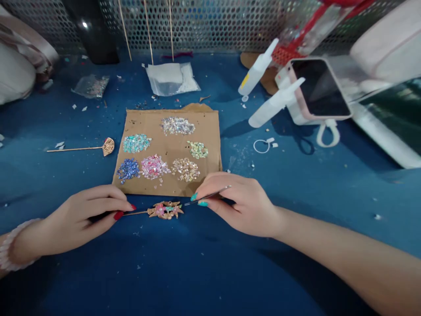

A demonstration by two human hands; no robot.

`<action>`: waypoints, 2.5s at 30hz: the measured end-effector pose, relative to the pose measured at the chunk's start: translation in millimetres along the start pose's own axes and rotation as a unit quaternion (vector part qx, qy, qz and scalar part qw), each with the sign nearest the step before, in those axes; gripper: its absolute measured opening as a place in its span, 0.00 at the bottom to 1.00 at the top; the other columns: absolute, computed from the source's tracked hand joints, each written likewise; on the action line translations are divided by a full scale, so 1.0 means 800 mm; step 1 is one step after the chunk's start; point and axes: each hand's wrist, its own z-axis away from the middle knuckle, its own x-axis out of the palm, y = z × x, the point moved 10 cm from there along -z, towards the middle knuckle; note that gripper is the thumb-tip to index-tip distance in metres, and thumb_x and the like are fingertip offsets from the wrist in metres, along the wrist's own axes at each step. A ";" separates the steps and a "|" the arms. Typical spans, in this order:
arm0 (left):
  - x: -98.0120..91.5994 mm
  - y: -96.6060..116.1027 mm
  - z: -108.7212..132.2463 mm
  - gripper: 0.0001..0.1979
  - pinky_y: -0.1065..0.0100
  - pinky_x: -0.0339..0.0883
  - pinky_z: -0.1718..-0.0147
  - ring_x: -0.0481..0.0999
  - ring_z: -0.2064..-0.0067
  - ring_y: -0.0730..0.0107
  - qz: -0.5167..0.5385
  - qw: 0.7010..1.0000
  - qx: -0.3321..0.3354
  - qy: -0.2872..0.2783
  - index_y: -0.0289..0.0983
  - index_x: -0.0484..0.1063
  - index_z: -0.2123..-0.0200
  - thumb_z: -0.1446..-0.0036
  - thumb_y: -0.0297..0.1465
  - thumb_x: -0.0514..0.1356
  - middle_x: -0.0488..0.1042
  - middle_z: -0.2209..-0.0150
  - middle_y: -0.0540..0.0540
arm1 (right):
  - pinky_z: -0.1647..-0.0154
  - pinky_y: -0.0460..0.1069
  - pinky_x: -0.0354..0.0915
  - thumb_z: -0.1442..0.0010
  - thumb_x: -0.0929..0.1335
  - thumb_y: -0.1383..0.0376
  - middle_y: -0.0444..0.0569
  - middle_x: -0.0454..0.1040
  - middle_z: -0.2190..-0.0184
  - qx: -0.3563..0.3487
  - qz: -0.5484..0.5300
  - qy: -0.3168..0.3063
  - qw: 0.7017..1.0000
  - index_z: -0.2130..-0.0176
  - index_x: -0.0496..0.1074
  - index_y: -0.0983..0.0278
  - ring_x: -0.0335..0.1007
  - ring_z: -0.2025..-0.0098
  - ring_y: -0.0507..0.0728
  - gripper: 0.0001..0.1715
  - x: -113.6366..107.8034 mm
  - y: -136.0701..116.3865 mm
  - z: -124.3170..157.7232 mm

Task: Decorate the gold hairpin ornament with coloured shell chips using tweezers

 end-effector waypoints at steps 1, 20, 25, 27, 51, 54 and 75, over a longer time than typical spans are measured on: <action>-0.001 -0.001 0.000 0.14 0.79 0.67 0.65 0.74 0.64 0.78 0.010 1.000 -0.004 0.002 0.39 0.72 0.55 0.38 0.20 0.51 0.74 0.63 0.49 | 0.69 0.47 0.74 0.40 0.65 0.75 0.46 0.77 0.72 -0.005 0.002 -0.002 1.000 0.61 0.70 0.60 0.76 0.69 0.52 0.11 0.001 -0.001 0.000; 0.013 -0.002 0.008 0.12 0.73 0.65 0.60 0.74 0.62 0.73 -0.006 1.000 0.020 -0.022 0.40 0.71 0.54 0.36 0.24 0.51 0.77 0.62 0.50 | 0.64 0.50 0.74 0.42 0.65 0.76 0.50 0.77 0.71 -0.062 0.009 -0.056 0.996 0.59 0.70 0.64 0.76 0.67 0.54 0.12 0.012 -0.023 0.002; 0.011 0.002 0.008 0.11 0.72 0.66 0.59 0.75 0.59 0.73 -0.040 0.999 0.035 -0.006 0.39 0.71 0.54 0.35 0.25 0.52 0.76 0.58 0.48 | 0.62 0.50 0.74 0.42 0.65 0.77 0.51 0.77 0.70 -0.062 0.010 -0.060 0.996 0.60 0.69 0.66 0.76 0.66 0.54 0.11 0.014 -0.024 0.005; 0.010 0.003 0.007 0.11 0.72 0.67 0.59 0.75 0.60 0.73 -0.044 0.998 0.038 -0.003 0.38 0.71 0.55 0.35 0.25 0.52 0.76 0.59 0.48 | 0.62 0.50 0.74 0.42 0.65 0.77 0.51 0.77 0.70 -0.052 0.009 -0.057 0.997 0.59 0.69 0.65 0.76 0.65 0.53 0.11 0.014 -0.022 0.005; 0.007 0.009 0.005 0.10 0.72 0.67 0.59 0.75 0.59 0.73 -0.056 0.997 0.049 0.003 0.36 0.72 0.56 0.35 0.25 0.52 0.76 0.59 0.47 | 0.66 0.45 0.73 0.40 0.62 0.79 0.48 0.73 0.72 0.050 -0.112 -0.072 0.990 0.64 0.66 0.64 0.74 0.67 0.51 0.11 0.018 -0.004 0.001; 0.008 0.010 0.005 0.10 0.72 0.67 0.59 0.75 0.60 0.73 -0.061 0.997 0.052 0.001 0.36 0.72 0.56 0.34 0.25 0.52 0.76 0.60 0.47 | 0.67 0.45 0.73 0.35 0.62 0.72 0.47 0.73 0.72 0.075 -0.149 -0.073 0.983 0.64 0.66 0.64 0.73 0.67 0.50 0.06 0.021 0.000 0.004; 0.011 0.006 0.002 0.10 0.72 0.68 0.60 0.75 0.61 0.72 -0.072 0.996 0.044 -0.002 0.38 0.72 0.56 0.35 0.25 0.52 0.76 0.60 0.48 | 0.63 0.49 0.73 0.41 0.64 0.76 0.53 0.76 0.72 -0.024 -0.027 -0.104 0.994 0.61 0.67 0.67 0.76 0.65 0.54 0.08 0.023 -0.027 0.005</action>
